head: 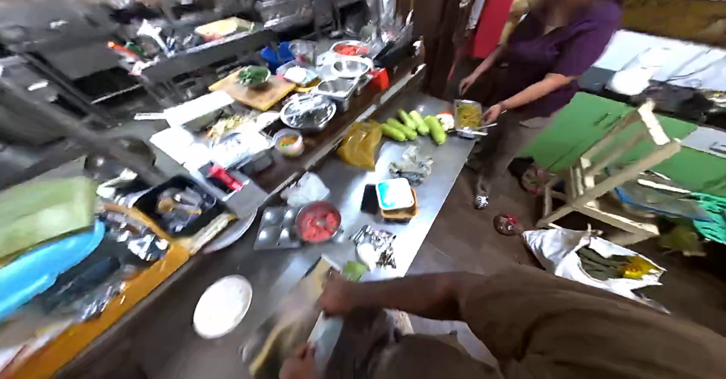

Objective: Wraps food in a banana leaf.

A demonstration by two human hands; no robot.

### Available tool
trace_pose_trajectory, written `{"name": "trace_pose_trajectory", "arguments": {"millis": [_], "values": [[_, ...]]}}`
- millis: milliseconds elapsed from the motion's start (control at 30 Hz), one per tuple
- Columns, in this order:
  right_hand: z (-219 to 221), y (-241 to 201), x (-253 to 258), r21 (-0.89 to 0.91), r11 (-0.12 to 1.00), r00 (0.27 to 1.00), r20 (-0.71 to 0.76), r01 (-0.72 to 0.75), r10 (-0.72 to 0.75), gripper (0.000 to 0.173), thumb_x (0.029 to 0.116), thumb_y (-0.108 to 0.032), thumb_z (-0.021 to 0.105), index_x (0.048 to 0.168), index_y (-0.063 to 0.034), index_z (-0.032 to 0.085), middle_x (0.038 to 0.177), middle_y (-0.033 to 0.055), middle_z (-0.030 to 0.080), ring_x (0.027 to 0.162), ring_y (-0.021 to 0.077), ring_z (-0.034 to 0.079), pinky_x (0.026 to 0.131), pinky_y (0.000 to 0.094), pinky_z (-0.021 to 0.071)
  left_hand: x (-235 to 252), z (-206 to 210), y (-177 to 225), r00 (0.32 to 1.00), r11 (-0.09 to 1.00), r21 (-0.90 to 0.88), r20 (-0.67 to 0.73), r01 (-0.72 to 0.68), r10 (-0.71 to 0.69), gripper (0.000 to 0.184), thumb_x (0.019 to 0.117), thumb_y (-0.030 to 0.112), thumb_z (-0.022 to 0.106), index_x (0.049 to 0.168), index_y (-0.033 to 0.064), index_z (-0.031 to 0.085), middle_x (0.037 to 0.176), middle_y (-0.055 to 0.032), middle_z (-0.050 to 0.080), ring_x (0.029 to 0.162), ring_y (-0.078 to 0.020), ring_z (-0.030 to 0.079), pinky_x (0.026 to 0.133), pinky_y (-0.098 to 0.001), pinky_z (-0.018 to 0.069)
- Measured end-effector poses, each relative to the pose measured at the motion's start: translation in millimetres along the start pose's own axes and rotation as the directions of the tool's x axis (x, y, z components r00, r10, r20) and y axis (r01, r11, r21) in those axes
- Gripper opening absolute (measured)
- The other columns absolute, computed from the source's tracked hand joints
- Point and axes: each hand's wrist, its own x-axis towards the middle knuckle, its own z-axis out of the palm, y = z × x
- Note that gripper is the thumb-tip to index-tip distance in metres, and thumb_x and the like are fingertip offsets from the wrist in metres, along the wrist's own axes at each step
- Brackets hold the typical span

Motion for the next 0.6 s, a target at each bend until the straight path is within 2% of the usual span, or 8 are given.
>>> {"name": "trace_pose_trajectory", "arguments": {"millis": [67,133,233,300,367,433,467,600], "values": [[4.3,-2.3,5.9,-0.02,1.0,0.998,0.068,0.007,-0.006,0.03,0.1049,-0.027,0.057,0.12,-0.0063,0.072,0.122,0.015,0.071,0.129,0.0398,0.056,0.113,0.0753,0.0275,0.6,2.1,-1.3,0.999,0.999,0.011,0.008,0.035,-0.035,0.031,0.1024,0.028,0.063,0.11,0.0015,0.076,0.111,-0.0215,0.073,0.111,-0.0383,0.068,0.102,-0.0588,0.0492],[18.2,-2.8,11.0,0.01,0.999,0.99,-0.137,-0.032,0.033,0.026,0.1021,-0.026,0.062,0.118,-0.0085,0.073,0.12,0.0141,0.071,0.126,0.0387,0.059,0.113,0.0741,0.0304,1.7,-5.2,9.9,0.991,0.991,0.035,0.035,0.128,-0.13,0.03,0.1031,0.03,0.061,0.112,0.005,0.076,0.115,-0.0179,0.073,0.115,-0.0345,0.067,0.105,-0.0552,0.0492],[25.8,-16.7,-16.3,0.259,0.944,0.838,-0.453,-0.205,0.306,0.031,0.0999,-0.029,0.063,0.129,-0.0175,0.067,0.131,0.0097,0.066,0.129,0.0322,0.057,0.112,0.0638,0.0368,-0.5,-7.8,13.9,0.973,0.976,0.012,0.077,0.219,-0.22,0.029,0.1032,0.029,0.061,0.113,0.0053,0.075,0.117,-0.0181,0.072,0.116,-0.0346,0.066,0.105,-0.0558,0.0496],[31.4,-27.8,-47.6,0.628,0.739,0.701,-0.412,-0.244,0.582,0.045,0.0962,-0.035,0.068,0.134,-0.012,0.061,0.134,0.0145,0.062,0.126,0.032,0.058,0.104,0.0565,0.0486,-0.6,-5.9,12.4,0.967,0.967,-0.042,0.047,0.251,-0.249,0.026,0.1019,0.027,0.063,0.11,0.0064,0.076,0.114,-0.0171,0.073,0.113,-0.0338,0.068,0.102,-0.0561,0.0512],[52.5,-35.1,-67.3,0.92,0.331,0.663,-0.115,-0.209,0.74,0.071,0.0933,-0.04,0.073,0.145,-0.0028,0.044,0.136,0.0208,0.057,0.119,0.0339,0.061,0.097,0.0535,0.0541,-1.3,-4.3,11.7,0.962,0.957,-0.098,0.038,0.274,-0.272,0.026,0.1019,0.027,0.064,0.109,0.006,0.077,0.114,-0.0174,0.073,0.112,-0.0341,0.067,0.102,-0.0569,0.0507],[74.0,-37.3,-64.7,0.975,-0.022,0.654,0.166,-0.223,0.738,0.089,0.0882,-0.05,0.077,0.152,-0.0077,0.03,0.125,0.0221,0.061,0.101,0.0349,0.066,0.081,0.054,0.0575,-0.4,-0.6,8.8,0.962,0.957,-0.105,0.033,0.272,-0.27,0.026,0.1015,0.028,0.065,0.109,0.0063,0.077,0.114,-0.0169,0.073,0.113,-0.0342,0.067,0.103,-0.0572,0.0503],[80.0,-36.5,-55.8,0.974,-0.082,0.646,0.201,-0.211,0.737,0.094,0.0853,-0.053,0.079,0.152,-0.0095,0.029,0.122,0.0217,0.062,0.096,0.0341,0.067,0.076,0.0533,0.0582,1.5,0.5,7.1,0.963,0.959,-0.091,0.035,0.27,-0.268,0.026,0.1011,0.029,0.065,0.109,0.0074,0.078,0.114,-0.0158,0.073,0.113,-0.0333,0.067,0.103,-0.0567,0.0503],[88.6,-20.8,-3.7,0.995,0.079,0.455,-0.041,-0.066,0.89,0.091,0.0748,-0.037,0.091,0.144,-0.0025,0.044,0.128,0.0175,0.064,0.116,0.0266,0.065,0.101,0.0478,0.0558,2.5,4.8,-2.3,0.964,0.96,-0.095,0.063,0.263,-0.258,0.024,0.1003,0.03,0.066,0.107,0.0107,0.078,0.113,-0.012,0.074,0.111,-0.0298,0.068,0.101,-0.0559,0.0515]]}}
